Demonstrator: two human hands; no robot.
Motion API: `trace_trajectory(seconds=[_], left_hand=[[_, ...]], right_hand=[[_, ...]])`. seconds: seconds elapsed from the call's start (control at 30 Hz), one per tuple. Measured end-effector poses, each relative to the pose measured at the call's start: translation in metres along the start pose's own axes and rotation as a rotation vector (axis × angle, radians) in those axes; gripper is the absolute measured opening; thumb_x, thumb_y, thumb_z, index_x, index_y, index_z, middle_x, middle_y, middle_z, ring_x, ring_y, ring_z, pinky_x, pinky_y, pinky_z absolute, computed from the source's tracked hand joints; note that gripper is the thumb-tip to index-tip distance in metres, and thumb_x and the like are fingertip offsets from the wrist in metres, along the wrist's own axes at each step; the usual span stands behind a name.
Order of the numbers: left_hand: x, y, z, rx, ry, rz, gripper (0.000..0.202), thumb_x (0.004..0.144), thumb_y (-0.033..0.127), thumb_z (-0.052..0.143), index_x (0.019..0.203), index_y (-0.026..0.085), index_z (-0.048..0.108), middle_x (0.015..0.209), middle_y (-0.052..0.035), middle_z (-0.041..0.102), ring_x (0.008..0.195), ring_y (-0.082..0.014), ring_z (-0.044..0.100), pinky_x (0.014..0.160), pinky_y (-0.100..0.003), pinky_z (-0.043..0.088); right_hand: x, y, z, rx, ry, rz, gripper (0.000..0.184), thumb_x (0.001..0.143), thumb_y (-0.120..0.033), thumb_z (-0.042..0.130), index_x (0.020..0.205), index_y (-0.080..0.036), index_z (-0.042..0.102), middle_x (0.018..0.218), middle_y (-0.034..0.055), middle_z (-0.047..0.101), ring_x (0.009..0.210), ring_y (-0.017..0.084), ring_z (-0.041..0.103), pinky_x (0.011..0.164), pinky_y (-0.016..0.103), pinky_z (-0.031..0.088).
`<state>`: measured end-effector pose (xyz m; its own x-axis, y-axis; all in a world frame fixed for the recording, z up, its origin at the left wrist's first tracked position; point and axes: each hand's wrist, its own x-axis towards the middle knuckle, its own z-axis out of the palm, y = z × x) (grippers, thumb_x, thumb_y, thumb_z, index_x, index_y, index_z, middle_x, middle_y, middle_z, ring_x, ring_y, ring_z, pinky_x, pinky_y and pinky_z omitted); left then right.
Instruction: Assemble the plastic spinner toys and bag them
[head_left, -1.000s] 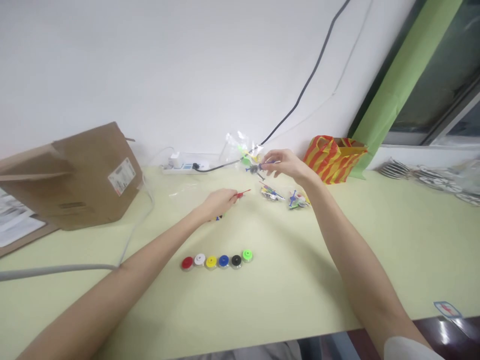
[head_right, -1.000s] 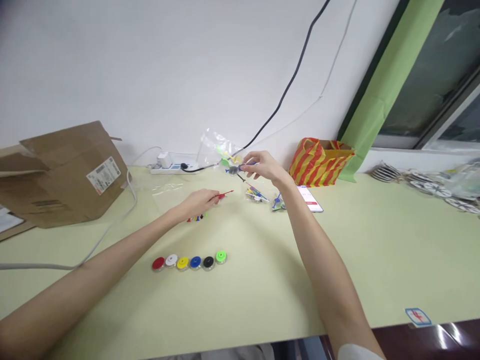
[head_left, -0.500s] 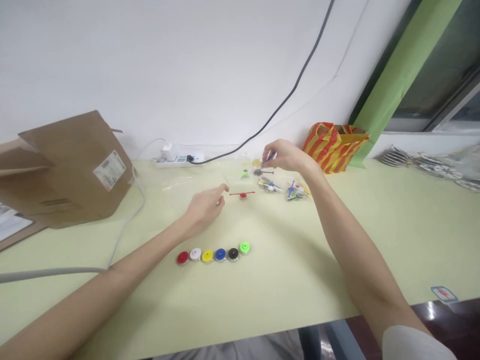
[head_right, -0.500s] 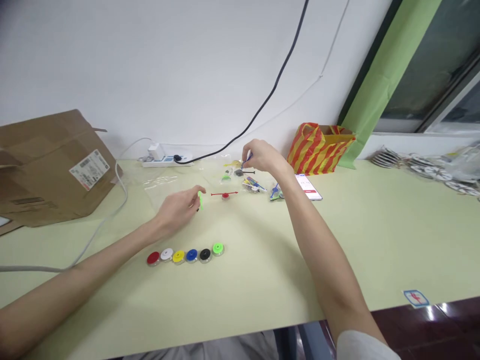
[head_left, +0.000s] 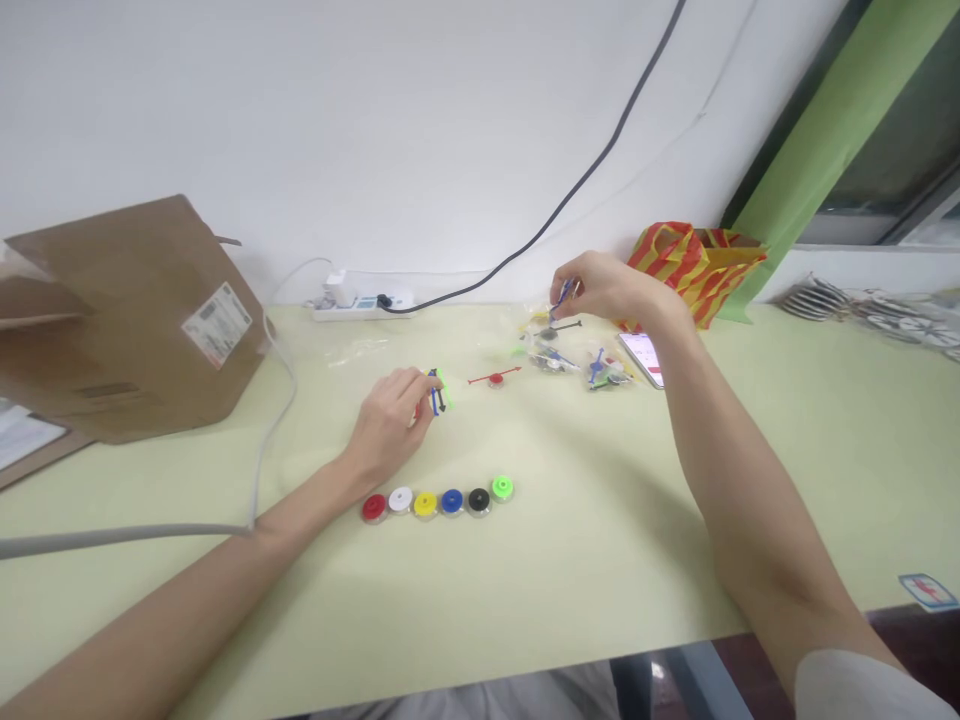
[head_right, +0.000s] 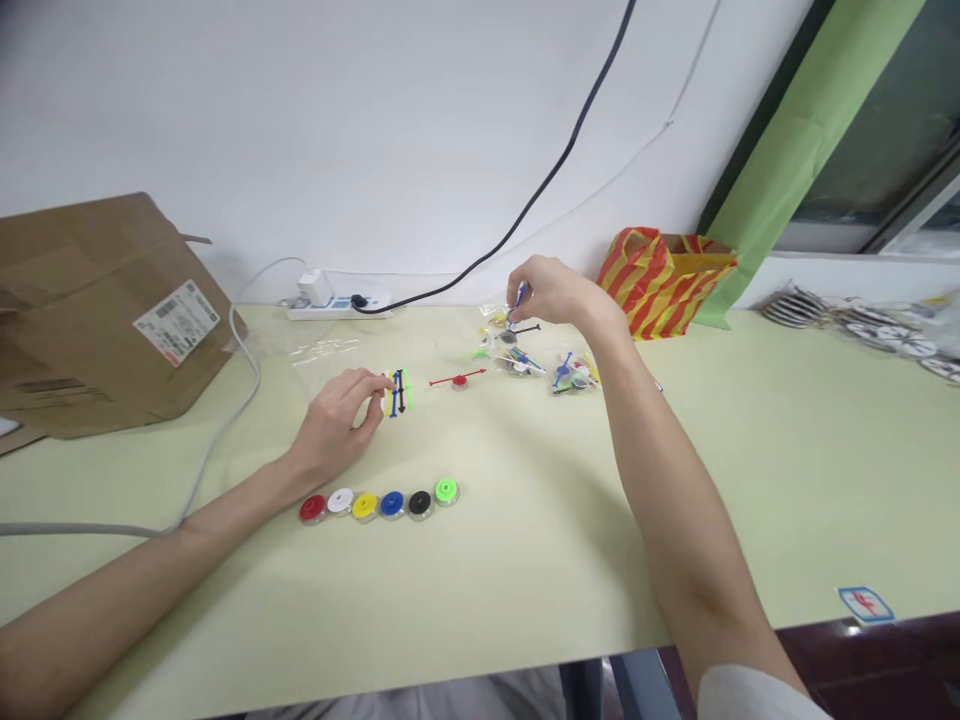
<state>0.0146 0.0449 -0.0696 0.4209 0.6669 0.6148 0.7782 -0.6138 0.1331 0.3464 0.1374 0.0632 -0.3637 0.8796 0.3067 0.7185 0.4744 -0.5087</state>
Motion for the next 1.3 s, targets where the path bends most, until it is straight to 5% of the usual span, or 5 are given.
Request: trace_trajectory(seconds=[0.3,0.5,0.83,1.07,1.3], left_hand=[[-0.001,-0.001,0.002,-0.024,0.018,0.054,0.024,0.098,0.011,0.042,0.111,0.018,0.061,0.107,-0.0102,0.065,0.102,-0.0249,0.060,0.090,-0.041,0.048],[-0.002,-0.001,0.003,-0.056,-0.004,0.079,0.031,0.098,0.010,0.040,0.122,0.018,0.059,0.120,-0.0120,0.065,0.117,-0.0257,0.059,0.100,-0.043,0.047],[-0.001,-0.002,0.005,-0.072,-0.124,0.073,0.034,0.101,0.016,0.040,0.131,0.019,0.055,0.136,-0.0117,0.062,0.132,-0.0259,0.055,0.111,-0.045,0.043],[-0.001,-0.004,0.006,-0.090,-0.045,0.102,0.031,0.099,0.012,0.040,0.122,0.020,0.059,0.128,-0.0100,0.066,0.134,-0.0249,0.054,0.111,-0.045,0.043],[-0.002,0.002,0.003,-0.123,0.039,0.063,0.029,0.101,0.015,0.041,0.124,0.021,0.058,0.127,-0.0105,0.066,0.127,-0.0243,0.058,0.109,-0.044,0.044]], right_hand=[[-0.012,-0.023,-0.013,-0.222,-0.158,0.127,0.022,0.075,-0.026,0.086,0.091,-0.020,0.073,0.086,0.0053,0.067,0.074,0.019,0.061,0.062,0.032,0.042],[-0.011,-0.036,0.001,-0.232,-0.098,0.042,0.037,0.081,-0.024,0.080,0.116,-0.020,0.068,0.092,0.0060,0.068,0.079,0.020,0.062,0.065,0.032,0.043],[0.007,-0.021,0.022,-0.060,0.135,-0.104,0.002,0.083,-0.015,0.071,0.081,-0.016,0.070,0.082,0.0062,0.068,0.080,0.019,0.061,0.077,0.034,0.049],[-0.008,-0.036,0.002,-0.035,0.209,-0.115,0.008,0.085,-0.016,0.066,0.078,-0.018,0.070,0.082,0.0068,0.068,0.084,0.021,0.063,0.079,0.038,0.053],[-0.020,-0.046,-0.018,-0.124,0.470,-0.206,0.006,0.089,-0.021,0.062,0.084,-0.019,0.066,0.099,0.0078,0.069,0.094,0.023,0.064,0.084,0.040,0.054]])
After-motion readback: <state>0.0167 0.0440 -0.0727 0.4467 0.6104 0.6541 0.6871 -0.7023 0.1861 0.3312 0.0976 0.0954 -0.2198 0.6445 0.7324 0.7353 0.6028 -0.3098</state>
